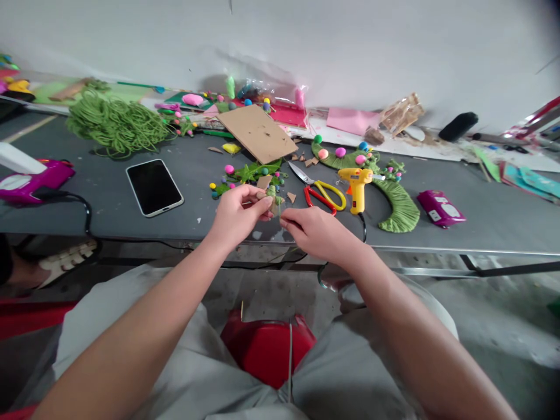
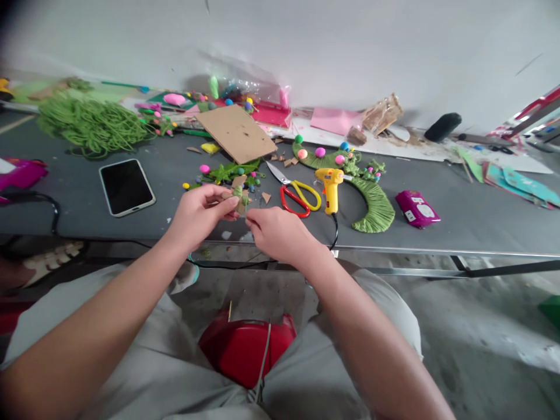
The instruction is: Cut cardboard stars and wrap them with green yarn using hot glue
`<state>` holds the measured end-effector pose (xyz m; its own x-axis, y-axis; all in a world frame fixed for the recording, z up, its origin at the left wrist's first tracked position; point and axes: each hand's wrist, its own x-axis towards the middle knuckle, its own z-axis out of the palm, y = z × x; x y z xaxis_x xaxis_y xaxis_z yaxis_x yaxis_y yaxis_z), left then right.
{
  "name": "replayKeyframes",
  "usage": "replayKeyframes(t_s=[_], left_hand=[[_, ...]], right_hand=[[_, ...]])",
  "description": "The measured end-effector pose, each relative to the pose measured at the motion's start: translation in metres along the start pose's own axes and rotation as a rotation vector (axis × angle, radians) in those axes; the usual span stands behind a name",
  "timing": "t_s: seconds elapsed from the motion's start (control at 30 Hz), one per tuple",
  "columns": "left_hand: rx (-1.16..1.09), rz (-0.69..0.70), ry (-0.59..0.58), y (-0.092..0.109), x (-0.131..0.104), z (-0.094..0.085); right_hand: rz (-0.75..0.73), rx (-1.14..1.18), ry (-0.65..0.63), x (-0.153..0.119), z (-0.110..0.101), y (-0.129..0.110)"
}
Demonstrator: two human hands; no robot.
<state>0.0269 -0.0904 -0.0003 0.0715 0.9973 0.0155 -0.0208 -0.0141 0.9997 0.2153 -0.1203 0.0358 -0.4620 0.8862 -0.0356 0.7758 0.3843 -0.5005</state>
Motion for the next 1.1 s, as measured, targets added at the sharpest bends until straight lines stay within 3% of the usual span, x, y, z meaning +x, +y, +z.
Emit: replayKeyframes(t_s=[0.13,0.33,0.47,0.6,0.7,0.87,1.1], left_hand=[[-0.145,-0.053,-0.01,0.0,0.0,-0.001],[-0.226,-0.127,-0.101,0.005,-0.001,-0.002],[-0.107,-0.086,-0.226,0.006,-0.002,-0.003],[0.202,-0.022,-0.293,0.007,-0.005,-0.003],[0.344,0.036,-0.271,0.006,-0.009,-0.001],[0.402,0.113,-0.169,-0.001,-0.009,-0.001],[0.27,0.091,-0.072,-0.002,0.0,-0.004]], right_hand=[[-0.008,0.045,0.022,0.003,0.006,0.006],[-0.063,0.295,-0.015,0.012,0.001,0.026],[-0.049,0.355,-0.062,0.02,-0.012,0.039],[-0.023,0.294,-0.005,0.024,-0.026,0.04],[-0.01,0.241,0.041,0.024,-0.033,0.031],[-0.017,0.232,-0.001,0.021,-0.032,0.008],[-0.09,0.152,0.007,0.008,-0.015,-0.004]])
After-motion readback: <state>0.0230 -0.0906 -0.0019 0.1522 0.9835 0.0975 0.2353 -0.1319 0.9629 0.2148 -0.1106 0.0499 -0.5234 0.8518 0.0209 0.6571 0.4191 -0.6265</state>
